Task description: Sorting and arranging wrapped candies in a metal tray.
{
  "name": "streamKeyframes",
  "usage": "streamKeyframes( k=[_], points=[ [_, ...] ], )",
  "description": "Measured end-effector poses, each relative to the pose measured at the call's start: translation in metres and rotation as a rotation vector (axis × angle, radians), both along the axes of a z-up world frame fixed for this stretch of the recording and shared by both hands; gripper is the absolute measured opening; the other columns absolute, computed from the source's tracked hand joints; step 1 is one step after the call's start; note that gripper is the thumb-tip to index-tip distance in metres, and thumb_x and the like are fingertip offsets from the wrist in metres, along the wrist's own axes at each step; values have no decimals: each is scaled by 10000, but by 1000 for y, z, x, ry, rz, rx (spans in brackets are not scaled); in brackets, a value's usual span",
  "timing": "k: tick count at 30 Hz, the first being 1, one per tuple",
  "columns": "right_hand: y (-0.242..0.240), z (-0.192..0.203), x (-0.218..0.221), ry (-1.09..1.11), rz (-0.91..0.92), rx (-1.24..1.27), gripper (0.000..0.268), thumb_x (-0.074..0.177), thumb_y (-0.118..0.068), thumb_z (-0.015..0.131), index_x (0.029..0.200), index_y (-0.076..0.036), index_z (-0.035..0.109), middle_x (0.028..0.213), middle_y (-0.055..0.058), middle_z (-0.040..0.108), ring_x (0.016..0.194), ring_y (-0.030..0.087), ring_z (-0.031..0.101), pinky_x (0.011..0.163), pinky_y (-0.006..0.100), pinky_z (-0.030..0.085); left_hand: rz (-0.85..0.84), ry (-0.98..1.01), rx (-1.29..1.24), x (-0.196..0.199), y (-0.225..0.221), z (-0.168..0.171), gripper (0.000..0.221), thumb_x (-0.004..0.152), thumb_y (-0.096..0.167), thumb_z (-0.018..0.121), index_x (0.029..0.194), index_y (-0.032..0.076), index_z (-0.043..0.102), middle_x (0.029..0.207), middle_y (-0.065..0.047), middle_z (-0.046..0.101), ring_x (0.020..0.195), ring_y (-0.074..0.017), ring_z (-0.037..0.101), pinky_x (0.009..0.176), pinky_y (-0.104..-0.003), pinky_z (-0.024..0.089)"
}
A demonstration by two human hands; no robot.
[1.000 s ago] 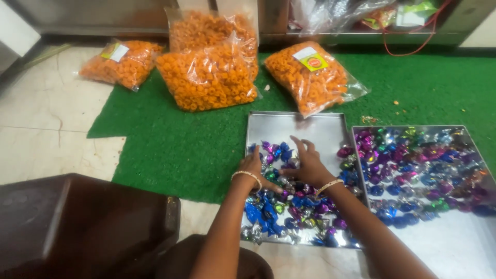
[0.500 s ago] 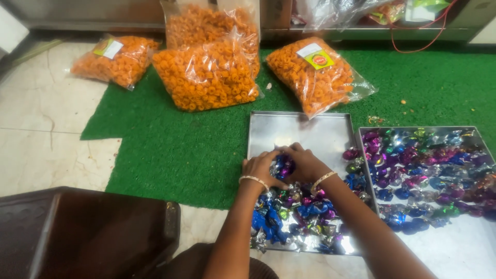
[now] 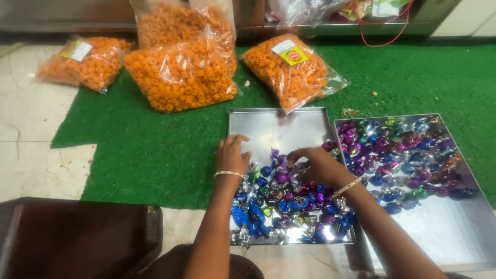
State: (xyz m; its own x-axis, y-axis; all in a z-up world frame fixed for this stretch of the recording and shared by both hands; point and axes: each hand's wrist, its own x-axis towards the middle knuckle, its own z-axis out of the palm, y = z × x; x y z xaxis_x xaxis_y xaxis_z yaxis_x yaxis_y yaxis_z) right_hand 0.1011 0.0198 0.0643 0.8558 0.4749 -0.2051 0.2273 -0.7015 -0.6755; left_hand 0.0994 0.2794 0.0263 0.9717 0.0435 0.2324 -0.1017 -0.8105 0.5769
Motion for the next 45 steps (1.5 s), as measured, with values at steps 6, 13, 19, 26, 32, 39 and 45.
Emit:
streamKeyframes(
  k=[6,13,19,26,32,39,45],
  points=[
    [-8,-9,10,-2,-131,-127,650,649,-171,925,1233,-145,643,1245,91,680,1143,262,683,998,371,576,9,352,211,-1,-5,-32,506,867,190,746,1341,204,570,1310,-103,601,1260,-333,537,1057,-519,433],
    [28,-8,10,133,-163,-183,1151,589,-308,1006,1533,-261,350,1513,199,363,1369,388,430,1121,467,448,-190,538,60,-3,-21,-13,608,883,165,722,1452,239,521,1385,-115,596,1292,-336,553,1152,-455,432],
    [41,-35,4,21,-108,-265,1048,566,-232,1001,1467,-329,474,1438,162,435,1284,415,487,1106,467,451,-281,721,195,-18,-34,40,1014,690,295,935,1501,317,327,1470,-80,450,1351,-329,469,1120,-457,429],
    [35,-33,-3,-37,-87,-115,653,590,-61,915,1182,-201,679,1241,120,555,1107,312,633,1017,361,548,-285,576,101,-13,-32,6,717,676,184,911,1298,276,565,1264,-26,643,1273,-276,574,1087,-490,437],
    [10,-28,-11,-137,-82,57,491,606,-24,889,1056,-146,735,1145,101,641,1058,265,678,966,342,568,-348,515,100,-16,-34,8,638,681,156,890,1237,270,599,1251,-30,646,1242,-258,594,1082,-498,393],
    [-8,16,-35,375,-387,363,371,884,-79,686,1252,-117,663,1153,140,721,1032,229,703,829,350,584,-451,414,-43,-7,-40,-24,459,869,134,678,1295,259,560,1125,-150,684,1096,-395,656,922,-482,529],
    [-13,7,-56,432,-557,605,422,903,4,606,1310,-108,611,1313,70,623,1117,197,654,891,340,613,-429,764,-211,-20,-53,41,472,946,76,481,1377,266,516,820,-192,656,761,-367,686,751,-493,520]
  ],
)
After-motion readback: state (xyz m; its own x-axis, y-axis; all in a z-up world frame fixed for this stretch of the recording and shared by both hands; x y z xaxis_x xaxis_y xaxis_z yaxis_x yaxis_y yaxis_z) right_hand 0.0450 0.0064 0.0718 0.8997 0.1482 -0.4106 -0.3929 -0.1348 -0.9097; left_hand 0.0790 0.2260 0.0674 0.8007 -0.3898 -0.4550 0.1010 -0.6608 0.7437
